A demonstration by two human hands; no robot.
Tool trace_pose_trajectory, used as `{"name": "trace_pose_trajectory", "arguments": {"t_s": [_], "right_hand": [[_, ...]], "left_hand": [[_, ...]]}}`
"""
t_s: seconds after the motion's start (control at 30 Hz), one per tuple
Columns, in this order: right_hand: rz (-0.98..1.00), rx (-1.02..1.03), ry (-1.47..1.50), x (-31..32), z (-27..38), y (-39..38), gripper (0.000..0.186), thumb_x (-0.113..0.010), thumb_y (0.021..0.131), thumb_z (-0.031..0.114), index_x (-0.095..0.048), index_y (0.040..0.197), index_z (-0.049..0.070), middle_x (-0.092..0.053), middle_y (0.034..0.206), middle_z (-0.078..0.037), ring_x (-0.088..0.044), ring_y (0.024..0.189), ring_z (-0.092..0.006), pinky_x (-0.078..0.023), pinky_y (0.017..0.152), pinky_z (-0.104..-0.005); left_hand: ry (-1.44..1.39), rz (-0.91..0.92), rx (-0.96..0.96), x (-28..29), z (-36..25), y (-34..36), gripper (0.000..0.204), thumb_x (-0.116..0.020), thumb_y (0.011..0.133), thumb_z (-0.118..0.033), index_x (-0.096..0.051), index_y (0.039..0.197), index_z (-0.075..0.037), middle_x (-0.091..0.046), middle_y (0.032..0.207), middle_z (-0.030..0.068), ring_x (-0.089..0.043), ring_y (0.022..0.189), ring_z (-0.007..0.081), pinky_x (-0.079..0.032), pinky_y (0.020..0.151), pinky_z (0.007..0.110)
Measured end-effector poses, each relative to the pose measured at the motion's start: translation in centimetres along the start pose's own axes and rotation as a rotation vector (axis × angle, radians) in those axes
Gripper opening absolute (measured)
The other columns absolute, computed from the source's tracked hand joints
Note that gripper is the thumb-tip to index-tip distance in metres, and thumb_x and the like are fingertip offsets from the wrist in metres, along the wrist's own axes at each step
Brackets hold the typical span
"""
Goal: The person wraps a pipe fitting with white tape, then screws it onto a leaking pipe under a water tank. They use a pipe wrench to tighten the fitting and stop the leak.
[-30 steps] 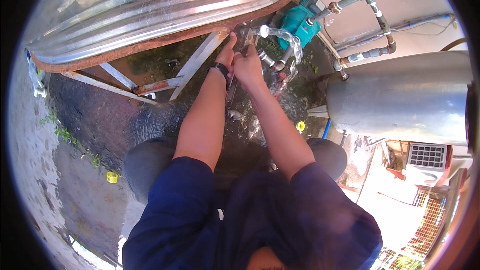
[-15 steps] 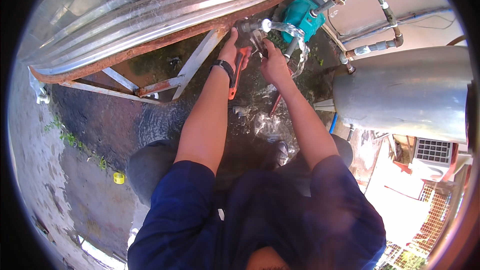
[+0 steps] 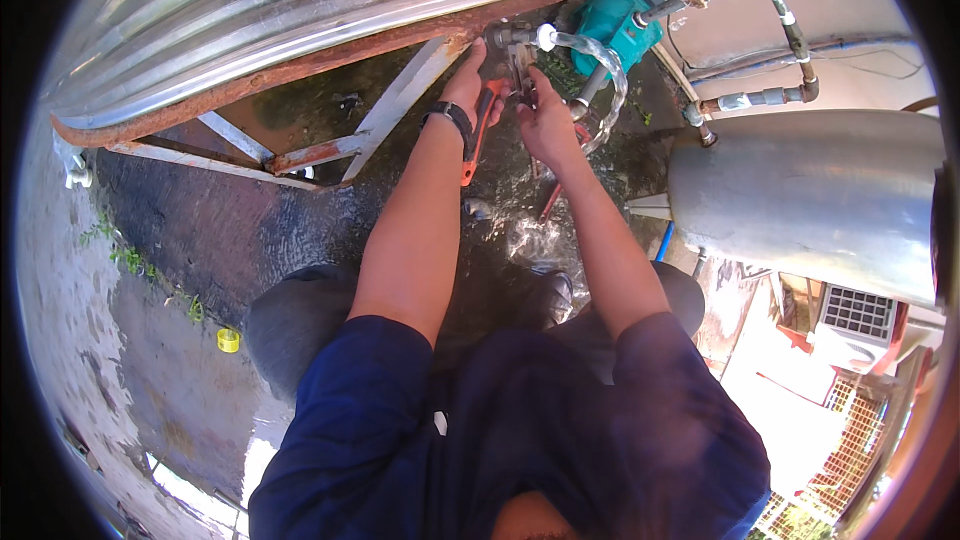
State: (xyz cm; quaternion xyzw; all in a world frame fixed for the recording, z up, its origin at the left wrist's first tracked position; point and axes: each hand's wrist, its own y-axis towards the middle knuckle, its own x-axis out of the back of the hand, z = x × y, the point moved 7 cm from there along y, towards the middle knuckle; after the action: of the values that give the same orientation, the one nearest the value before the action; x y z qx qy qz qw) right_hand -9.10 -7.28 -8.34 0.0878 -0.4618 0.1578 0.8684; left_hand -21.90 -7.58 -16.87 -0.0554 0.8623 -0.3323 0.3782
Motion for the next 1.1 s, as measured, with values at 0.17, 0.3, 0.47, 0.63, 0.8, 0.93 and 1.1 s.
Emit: {"name": "trace_pose_trajectory", "arguments": {"t_s": [0.17,0.3,0.47,0.63,0.8,0.93,1.1], "right_hand": [[-0.027,0.038,-0.244,0.8,-0.4,-0.1,0.064,-0.062,0.095,0.007,-0.040,0.155,0.007,-0.068,0.116,-0.031,-0.069,0.107,-0.0436,-0.054,0.093,-0.0470],[0.007,0.039,-0.123,-0.7,0.2,-0.6,0.067,-0.061,0.097,0.008,-0.035,0.158,0.006,-0.069,0.113,-0.032,-0.070,0.106,-0.0440,-0.054,0.092,-0.0467],[-0.034,-0.003,-0.019,-0.6,1.3,-1.0,0.066,-0.062,0.097,0.012,-0.036,0.157,0.004,-0.071,0.106,-0.028,-0.072,0.095,-0.0408,-0.056,0.084,-0.0468],[-0.061,-0.228,0.119,-1.7,2.4,-1.0,0.059,-0.069,0.094,0.018,-0.049,0.145,-0.006,-0.073,0.099,-0.023,-0.075,0.079,-0.0282,-0.060,0.070,-0.0414],[0.044,-0.349,0.369,-2.2,4.3,1.7,0.058,-0.072,0.091,0.019,-0.051,0.132,-0.016,-0.070,0.096,-0.023,-0.075,0.074,-0.0297,-0.062,0.052,-0.0390],[0.099,-0.271,0.250,-0.6,5.2,1.7,0.056,-0.072,0.091,0.018,-0.052,0.131,-0.015,-0.070,0.098,-0.028,-0.076,0.084,-0.0340,-0.061,0.063,-0.0445],[0.126,-0.125,-0.048,0.3,3.1,0.7,0.057,-0.072,0.089,0.014,-0.050,0.139,-0.002,-0.067,0.115,-0.032,-0.072,0.101,-0.0430,-0.056,0.086,-0.0496]], "left_hand": [[-0.009,0.022,-0.026,-0.2,-0.1,0.2,0.076,-0.047,0.092,-0.083,-0.068,0.094,-0.010,-0.065,0.073,0.0030,-0.056,0.054,0.0157,-0.045,0.049,0.032],[0.005,-0.010,-0.026,-0.2,-0.1,0.2,0.078,-0.047,0.091,-0.085,-0.069,0.091,-0.011,-0.063,0.071,0.0026,-0.055,0.055,0.0167,-0.045,0.050,0.034],[-0.030,-0.038,0.006,0.1,0.1,0.4,0.075,-0.051,0.089,-0.085,-0.070,0.093,-0.013,-0.064,0.074,0.0027,-0.056,0.059,0.0174,-0.044,0.053,0.035],[-0.175,-0.033,-0.075,0.4,0.8,2.6,0.071,-0.058,0.087,-0.083,-0.072,0.106,-0.016,-0.068,0.085,0.0046,-0.063,0.071,0.0205,-0.051,0.064,0.039],[-0.122,0.287,-0.072,0.2,0.6,3.5,0.073,-0.056,0.089,-0.081,-0.072,0.111,-0.013,-0.072,0.093,0.0064,-0.069,0.080,0.0219,-0.054,0.070,0.039],[-0.087,0.117,-0.097,0.5,0.6,2.4,0.075,-0.052,0.089,-0.084,-0.071,0.108,-0.014,-0.072,0.091,0.0051,-0.069,0.083,0.0206,-0.054,0.071,0.039],[-0.041,0.014,0.030,0.3,0.7,1.1,0.077,-0.049,0.087,-0.088,-0.071,0.097,-0.014,-0.069,0.084,0.0044,-0.063,0.069,0.0182,-0.050,0.061,0.036]]}}
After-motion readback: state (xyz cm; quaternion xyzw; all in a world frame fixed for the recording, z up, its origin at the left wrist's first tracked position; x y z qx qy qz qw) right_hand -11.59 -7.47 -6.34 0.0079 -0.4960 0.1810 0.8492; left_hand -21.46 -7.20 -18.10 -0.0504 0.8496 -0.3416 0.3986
